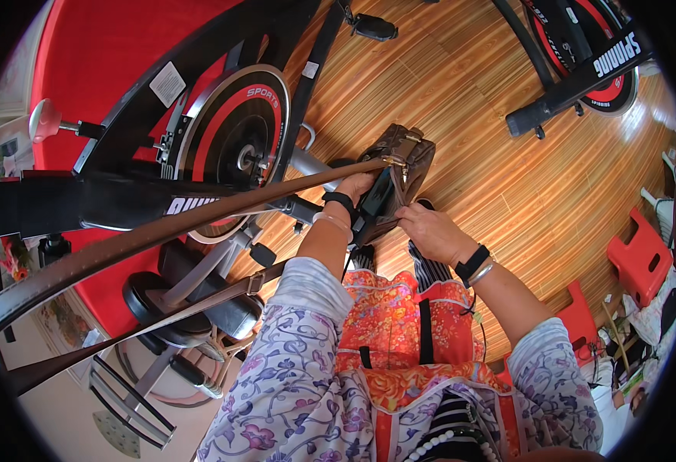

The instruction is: The person puts a phone into a bag, walks to a table, and sits down to clean chives. They remove the ends of the chives by hand and place the cleaned stalks into a pile on the table.

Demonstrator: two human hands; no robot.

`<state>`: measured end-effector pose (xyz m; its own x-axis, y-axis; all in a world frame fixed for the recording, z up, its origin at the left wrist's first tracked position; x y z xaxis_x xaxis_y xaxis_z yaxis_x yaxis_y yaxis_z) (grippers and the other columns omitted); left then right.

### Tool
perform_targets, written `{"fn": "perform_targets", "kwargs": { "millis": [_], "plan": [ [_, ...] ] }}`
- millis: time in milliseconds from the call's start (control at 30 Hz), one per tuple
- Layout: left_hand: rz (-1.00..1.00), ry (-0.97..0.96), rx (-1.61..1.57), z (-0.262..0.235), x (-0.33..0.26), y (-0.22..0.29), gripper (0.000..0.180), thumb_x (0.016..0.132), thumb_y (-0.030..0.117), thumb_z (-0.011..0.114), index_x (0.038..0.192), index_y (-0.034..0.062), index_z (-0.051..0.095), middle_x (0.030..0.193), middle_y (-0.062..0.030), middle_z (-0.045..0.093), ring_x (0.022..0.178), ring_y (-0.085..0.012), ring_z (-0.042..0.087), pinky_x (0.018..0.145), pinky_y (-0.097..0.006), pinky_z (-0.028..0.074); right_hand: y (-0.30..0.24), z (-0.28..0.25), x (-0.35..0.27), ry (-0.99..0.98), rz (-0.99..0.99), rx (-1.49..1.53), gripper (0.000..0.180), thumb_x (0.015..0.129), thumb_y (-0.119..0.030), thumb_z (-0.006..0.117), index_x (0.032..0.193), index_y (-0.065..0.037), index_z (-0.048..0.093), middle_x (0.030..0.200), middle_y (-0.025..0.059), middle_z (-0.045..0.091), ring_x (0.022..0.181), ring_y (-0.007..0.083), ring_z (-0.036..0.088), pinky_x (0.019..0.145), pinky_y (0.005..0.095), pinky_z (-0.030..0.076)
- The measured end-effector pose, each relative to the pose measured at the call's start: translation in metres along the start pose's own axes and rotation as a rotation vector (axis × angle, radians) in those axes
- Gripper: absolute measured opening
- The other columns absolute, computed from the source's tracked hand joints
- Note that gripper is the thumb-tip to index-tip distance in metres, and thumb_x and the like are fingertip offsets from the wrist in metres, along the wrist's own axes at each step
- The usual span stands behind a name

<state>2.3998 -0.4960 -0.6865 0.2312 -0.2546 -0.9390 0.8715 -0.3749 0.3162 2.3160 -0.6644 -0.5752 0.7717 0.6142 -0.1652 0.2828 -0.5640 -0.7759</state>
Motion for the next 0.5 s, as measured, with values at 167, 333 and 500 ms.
{"fn": "perform_targets", "kwargs": {
  "millis": [167,333,500],
  "plan": [
    [0.068,-0.012,0.069,-0.017,0.009,-0.005,0.059,0.095,0.053,0.053,0.133,0.0084,0.055,0.115,-0.0064,0.067,0.095,-0.0172,0.066,0.079,-0.031,0.053,-0.006,-0.001,0.009,-0.001,-0.007,0.022,0.013,0.077,-0.002,0.056,0.089,-0.001,0.061,0.115,0.0089,0.057,0.104,0.0255,0.055,0.084,0.0333,0.051],
    [-0.020,-0.090,-0.109,-0.004,0.023,-0.010,0.053,0.093,0.047,0.060,0.130,0.0096,0.057,0.112,-0.0058,0.069,0.092,-0.0169,0.067,0.079,-0.033,0.054,0.000,0.000,0.003,-0.017,0.031,0.024,0.014,0.077,-0.002,0.056,0.090,-0.001,0.061,0.115,0.0089,0.057,0.105,0.0253,0.054,0.084,0.0338,0.051],
    [0.028,-0.018,0.004,-0.011,0.019,-0.009,0.057,0.092,0.048,0.061,0.133,0.0089,0.055,0.124,-0.0082,0.062,0.107,-0.0185,0.060,0.088,-0.035,0.050,0.000,0.006,0.007,-0.019,0.034,0.020,0.016,0.077,-0.001,0.056,0.091,0.000,0.062,0.116,0.0095,0.057,0.106,0.0259,0.055,0.084,0.0340,0.052]
  ]
}}
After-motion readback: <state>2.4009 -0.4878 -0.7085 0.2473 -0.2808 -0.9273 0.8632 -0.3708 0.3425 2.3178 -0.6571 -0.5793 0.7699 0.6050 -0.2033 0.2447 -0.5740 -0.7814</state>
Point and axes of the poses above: each hand's wrist, its own x-axis towards the middle knuckle, its own z-axis out of the palm, y = z × x, the point moved 3 cm from there along x, towards the middle knuckle
